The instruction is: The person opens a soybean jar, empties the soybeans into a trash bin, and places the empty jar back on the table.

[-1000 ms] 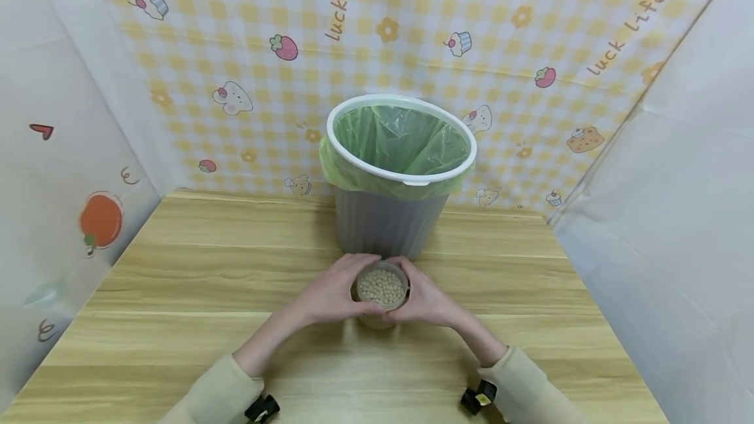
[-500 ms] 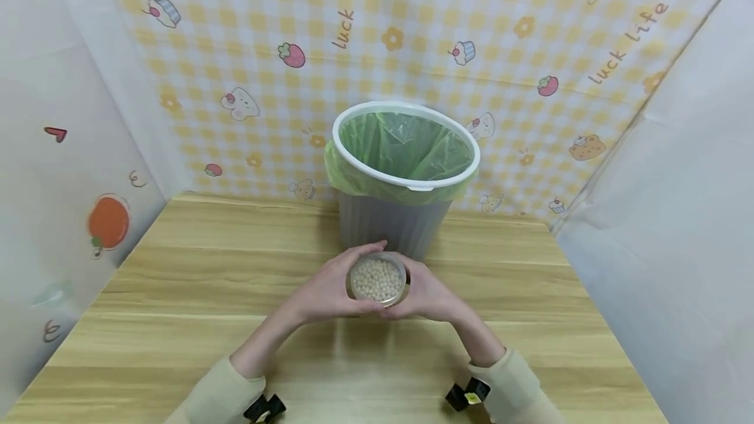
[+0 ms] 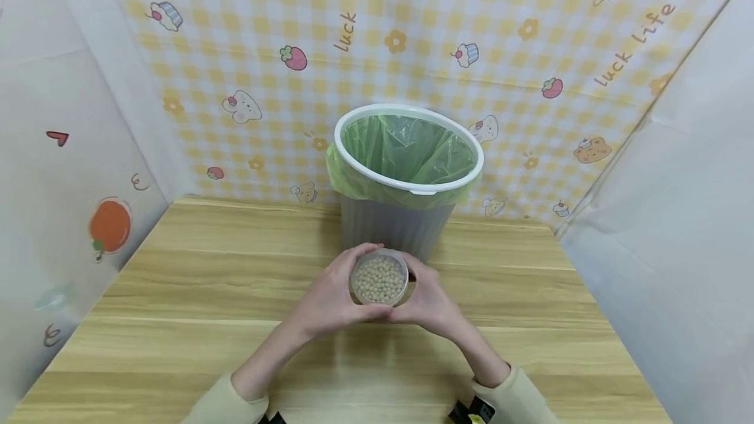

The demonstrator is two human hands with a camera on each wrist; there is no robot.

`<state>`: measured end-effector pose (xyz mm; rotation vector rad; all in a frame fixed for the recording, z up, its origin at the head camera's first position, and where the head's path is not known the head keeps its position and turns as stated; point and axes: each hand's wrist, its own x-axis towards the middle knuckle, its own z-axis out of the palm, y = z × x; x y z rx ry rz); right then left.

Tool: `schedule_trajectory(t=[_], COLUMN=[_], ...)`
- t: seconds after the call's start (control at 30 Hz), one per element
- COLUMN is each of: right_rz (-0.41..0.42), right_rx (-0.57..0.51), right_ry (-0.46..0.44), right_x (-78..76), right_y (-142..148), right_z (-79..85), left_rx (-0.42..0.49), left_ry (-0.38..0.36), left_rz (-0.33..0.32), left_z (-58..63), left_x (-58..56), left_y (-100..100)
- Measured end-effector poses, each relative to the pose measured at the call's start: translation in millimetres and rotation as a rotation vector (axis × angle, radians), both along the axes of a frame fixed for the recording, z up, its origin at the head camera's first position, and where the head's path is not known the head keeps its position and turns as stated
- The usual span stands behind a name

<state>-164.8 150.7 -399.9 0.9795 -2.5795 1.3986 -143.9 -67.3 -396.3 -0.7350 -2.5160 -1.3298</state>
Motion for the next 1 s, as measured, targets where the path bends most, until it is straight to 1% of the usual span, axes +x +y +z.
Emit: schedule_trajectory(t=[0.13, 0.2, 0.27, 0.3, 0.47, 0.53, 0.6, 0.73, 0.8, 0.9, 1.0], right_rz=[-0.02, -0.021, -0.011, -0.002, 0.095, 0.14, 0.176, 0.241, 0.253, 0.241, 0.207], right_rx=[0.019, 0.024, 0.02, 0.012, -0.054, -0.064, -0.065, -0.073, -0.071, -0.046, -0.023], right_ry=[0.007, -0.011, -0.04, -0.061, -0.162, -0.177, -0.181, -0.183, -0.187, -0.174, -0.157], right_x=[-0.2, -0.7, -0.5, -0.3, 1.3, 1.3, 0.7, -3.1, -5.0, -7.1, -8.1], right_y=[3, 6, 8, 10, 21, 24, 26, 25, 22, 18, 13], right_z=[1.2, -0.1, -1.4, -2.5, -8.2, -9.8, -10.3, -7.3, -4.4, -0.7, 2.1], left_rx=[0.001, -0.008, -0.015, -0.013, 0.038, 0.066, 0.086, 0.106, 0.095, 0.057, 0.013], left_ry=[-0.044, -0.066, -0.086, -0.098, -0.165, -0.175, -0.172, -0.157, -0.156, -0.142, -0.115], left_rz=[0.019, -0.001, -0.047, -0.08, -0.26, -0.318, -0.355, -0.366, -0.35, -0.318, -0.257], left_z=[0.5, 0.3, -0.2, -0.9, -5.7, -7.6, -8.5, -7.2, -4.9, -1.6, 0.2], left_x=[2.7, 3.2, 3.2, 3.0, 1.6, 0.0, -2.3, -7.7, -9.1, -8.5, -7.1], left_y=[4, 4, 2, 0, -13, -17, -20, -23, -23, -22, -19])
